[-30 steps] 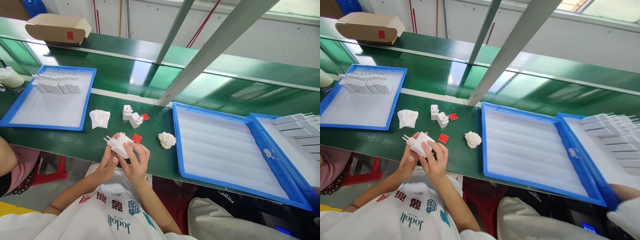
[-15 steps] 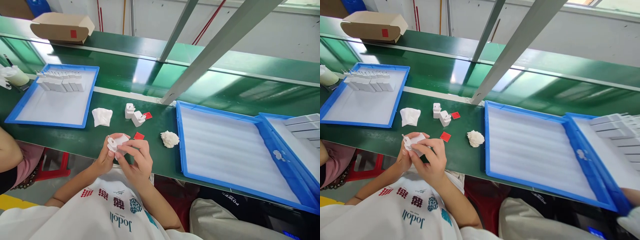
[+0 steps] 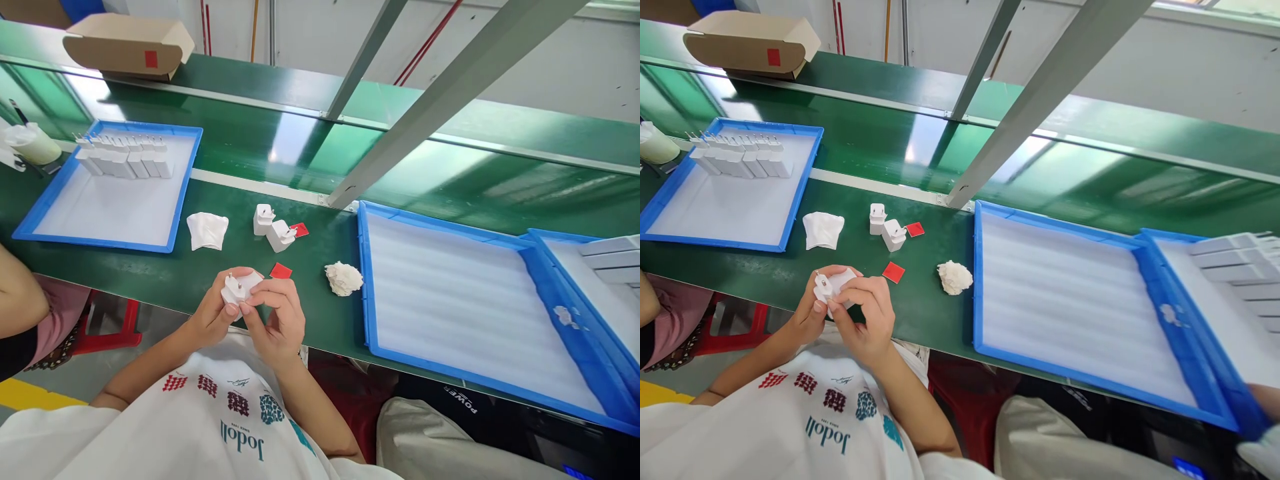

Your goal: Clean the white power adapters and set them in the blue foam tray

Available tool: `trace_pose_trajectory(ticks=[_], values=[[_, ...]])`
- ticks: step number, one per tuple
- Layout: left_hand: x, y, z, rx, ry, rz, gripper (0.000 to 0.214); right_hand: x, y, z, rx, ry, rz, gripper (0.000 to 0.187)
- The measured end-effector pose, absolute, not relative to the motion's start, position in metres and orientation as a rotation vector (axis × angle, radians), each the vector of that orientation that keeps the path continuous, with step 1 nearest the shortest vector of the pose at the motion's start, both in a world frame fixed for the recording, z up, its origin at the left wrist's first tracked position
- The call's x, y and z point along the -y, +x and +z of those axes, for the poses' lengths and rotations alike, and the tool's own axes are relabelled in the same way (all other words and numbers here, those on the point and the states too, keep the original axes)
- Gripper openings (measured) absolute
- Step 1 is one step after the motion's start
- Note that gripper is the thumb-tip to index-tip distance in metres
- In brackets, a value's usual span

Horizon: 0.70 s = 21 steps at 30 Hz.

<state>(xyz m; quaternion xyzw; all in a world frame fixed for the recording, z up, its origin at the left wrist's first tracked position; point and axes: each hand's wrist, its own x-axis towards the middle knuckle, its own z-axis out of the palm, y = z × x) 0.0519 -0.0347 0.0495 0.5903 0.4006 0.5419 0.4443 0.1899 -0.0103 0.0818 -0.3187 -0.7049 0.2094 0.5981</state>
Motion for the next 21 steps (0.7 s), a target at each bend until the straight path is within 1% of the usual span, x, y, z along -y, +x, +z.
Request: trace_pose_trajectory(ticks=[4, 8, 13, 15, 18, 21], values=[[0.035, 0.049, 0.057, -1.096, 1.503, 1.278, 0.056, 0.008, 0.193, 0.078, 1.617, -0.767, 0.466, 0.009], [0.037, 0.05, 0.068, -1.136, 1.412, 1.178, 0.053, 0.004, 0.197, 0.075, 1.659, -0.754, 0.465, 0.007], [0.037, 0.055, 0.067, -0.981, 1.01, 1.072, 0.058, 0.005, 0.197, 0.066, 1.58, -0.745, 0.797, 0.029], [0.035, 0.052, 0.064, -0.931, 0.905, 1.058, 0.061, 0.003, 0.208, 0.064, 1.447, -0.765, 0.861, 0.031], [0.031, 0.045, 0.059, -0.936, 0.831, 1.083, 0.062, -0.01, 0.248, 0.065, 1.27, -0.931, 0.778, 0.025], [0.029, 0.04, 0.056, -0.972, 0.812, 1.139, 0.061, -0.029, 0.302, 0.067, 1.2, -1.265, 0.648, 0.022]])
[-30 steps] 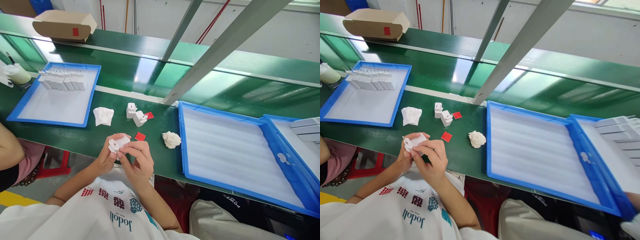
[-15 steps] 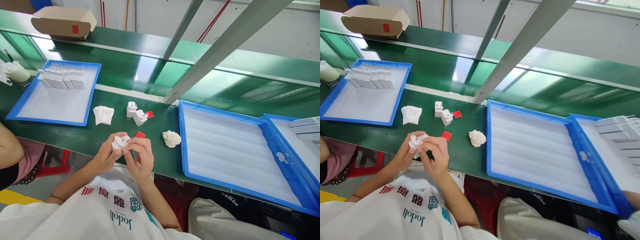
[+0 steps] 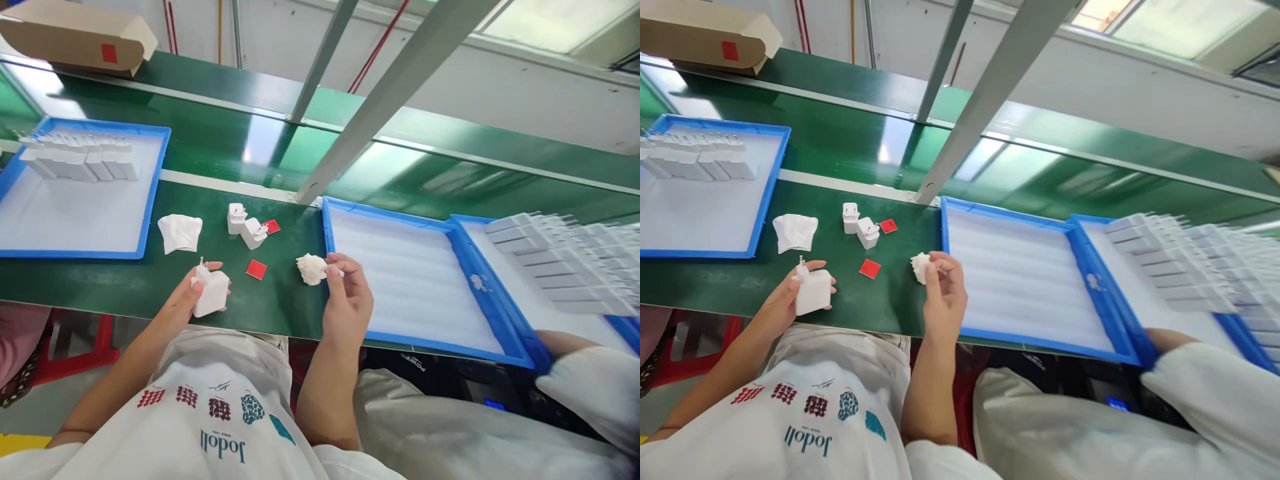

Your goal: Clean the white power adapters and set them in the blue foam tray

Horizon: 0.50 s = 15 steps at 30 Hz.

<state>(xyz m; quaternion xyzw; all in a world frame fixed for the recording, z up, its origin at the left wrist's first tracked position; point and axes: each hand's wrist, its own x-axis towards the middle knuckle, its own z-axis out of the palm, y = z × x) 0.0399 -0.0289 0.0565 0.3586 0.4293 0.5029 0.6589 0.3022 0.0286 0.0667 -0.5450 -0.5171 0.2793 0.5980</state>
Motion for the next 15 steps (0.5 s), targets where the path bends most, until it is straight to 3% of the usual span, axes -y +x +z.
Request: trace_pose_trajectory(ticks=[6, 9, 15], values=[[0.027, 0.047, 0.054, -0.908, 0.866, 1.144, 0.069, -0.058, 0.345, 0.038, 1.467, -1.664, 0.5, 0.023], [0.025, 0.051, 0.053, -0.867, 0.926, 1.174, 0.073, -0.063, 0.337, 0.018, 1.56, -1.726, 0.249, 0.018], [0.023, 0.048, 0.055, -0.822, 1.058, 1.238, 0.071, -0.059, 0.335, 0.004, 1.583, -1.701, 0.097, 0.029]])
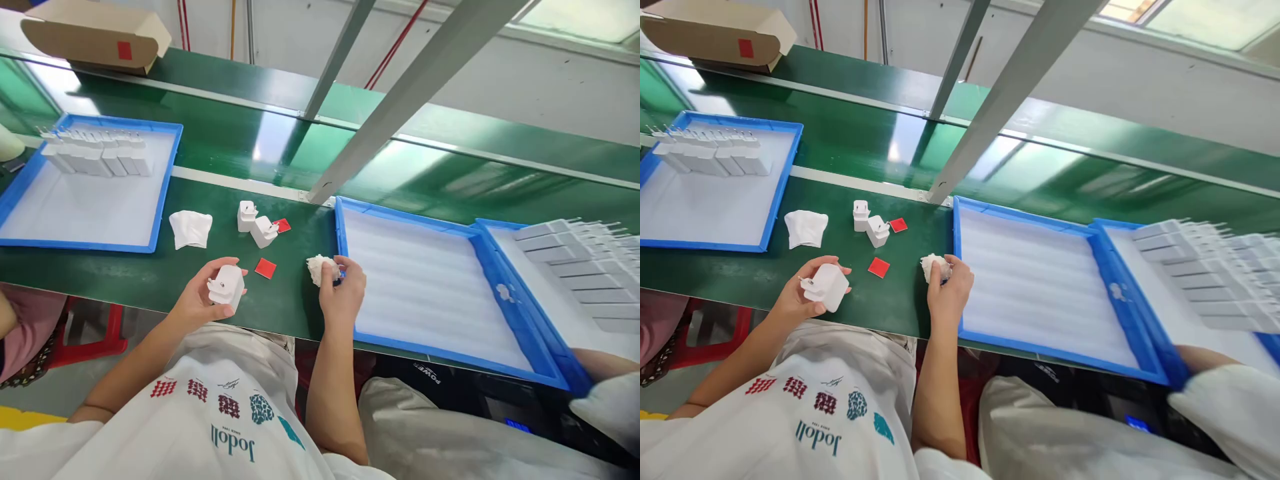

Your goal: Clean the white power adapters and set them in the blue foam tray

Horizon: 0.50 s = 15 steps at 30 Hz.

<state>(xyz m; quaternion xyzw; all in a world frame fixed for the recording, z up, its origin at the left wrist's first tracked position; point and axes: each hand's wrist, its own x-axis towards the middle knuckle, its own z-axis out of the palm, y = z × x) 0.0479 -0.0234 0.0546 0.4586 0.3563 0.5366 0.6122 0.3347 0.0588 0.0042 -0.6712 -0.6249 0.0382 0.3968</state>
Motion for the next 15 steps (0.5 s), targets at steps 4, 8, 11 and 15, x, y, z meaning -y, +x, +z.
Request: trace_pose_trajectory(ticks=[4, 8, 11, 15], values=[[0.023, 0.046, 0.058, -0.796, 1.194, 1.304, 0.061, -0.051, 0.327, 0.012, 1.577, -1.639, -0.008, 0.03], [0.025, 0.049, 0.064, -0.829, 1.297, 1.343, 0.06, -0.037, 0.301, 0.027, 1.586, -1.478, 0.003, 0.026], [0.027, 0.051, 0.066, -0.944, 1.357, 1.371, 0.062, -0.03, 0.277, 0.028, 1.798, -1.359, 0.15, 0.026], [0.025, 0.05, 0.058, -1.271, 1.458, 1.296, 0.063, -0.033, 0.252, 0.015, 2.059, -1.449, 0.212, 0.047]])
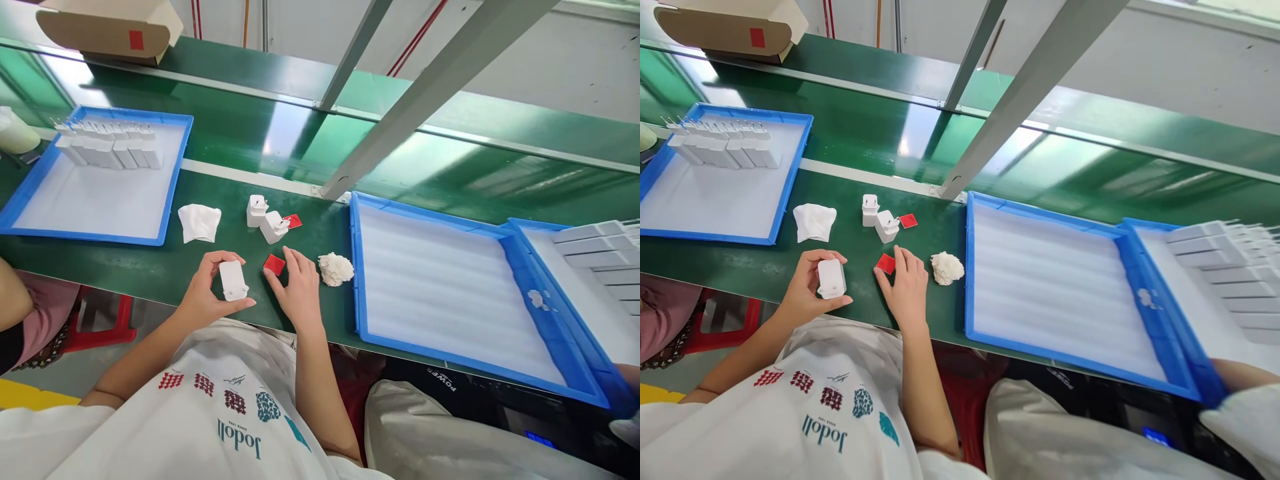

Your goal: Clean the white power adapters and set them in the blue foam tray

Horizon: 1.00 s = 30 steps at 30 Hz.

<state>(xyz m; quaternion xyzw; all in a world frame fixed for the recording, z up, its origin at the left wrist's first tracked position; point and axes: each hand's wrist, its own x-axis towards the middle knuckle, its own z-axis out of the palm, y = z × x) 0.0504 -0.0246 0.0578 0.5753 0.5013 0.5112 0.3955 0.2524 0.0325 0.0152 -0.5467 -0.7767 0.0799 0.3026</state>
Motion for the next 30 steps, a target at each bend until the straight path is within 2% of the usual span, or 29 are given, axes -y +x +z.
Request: trace_pose_trajectory(ticks=[2, 6, 11, 15, 18, 24, 28, 30], values=[[0.022, 0.049, 0.05, -1.465, 1.512, 1.2, 0.062, -0.035, 0.246, 0.009, 2.094, -1.535, 0.226, 0.047], [0.02, 0.045, 0.035, -1.706, 1.636, 1.057, 0.058, -0.037, 0.245, 0.01, 1.962, -1.535, 0.4, 0.035], [0.026, 0.036, 0.044, -1.678, 1.881, 1.195, 0.072, -0.023, 0.242, 0.032, 1.414, -1.229, 1.173, 0.035], [0.03, 0.038, 0.068, -1.717, 2.094, 1.352, 0.044, -0.008, 0.23, 0.048, 1.014, -1.008, 1.516, 0.032], [0.03, 0.05, 0.08, -1.67, 2.206, 1.32, 0.024, 0.004, 0.218, 0.055, 0.959, -0.957, 1.573, 0.031], [0.03, 0.063, 0.08, -1.569, 2.147, 1.246, 0.005, 0.023, 0.211, 0.063, 1.12, -1.01, 1.439, 0.025], [0.033, 0.062, 0.08, -1.585, 2.187, 1.266, 0.007, 0.025, 0.218, 0.065, 1.306, -0.979, 1.459, 0.031], [0.033, 0.056, 0.083, -1.55, 2.243, 1.219, 0.005, 0.024, 0.22, 0.063, 1.277, -0.977, 1.497, 0.027]])
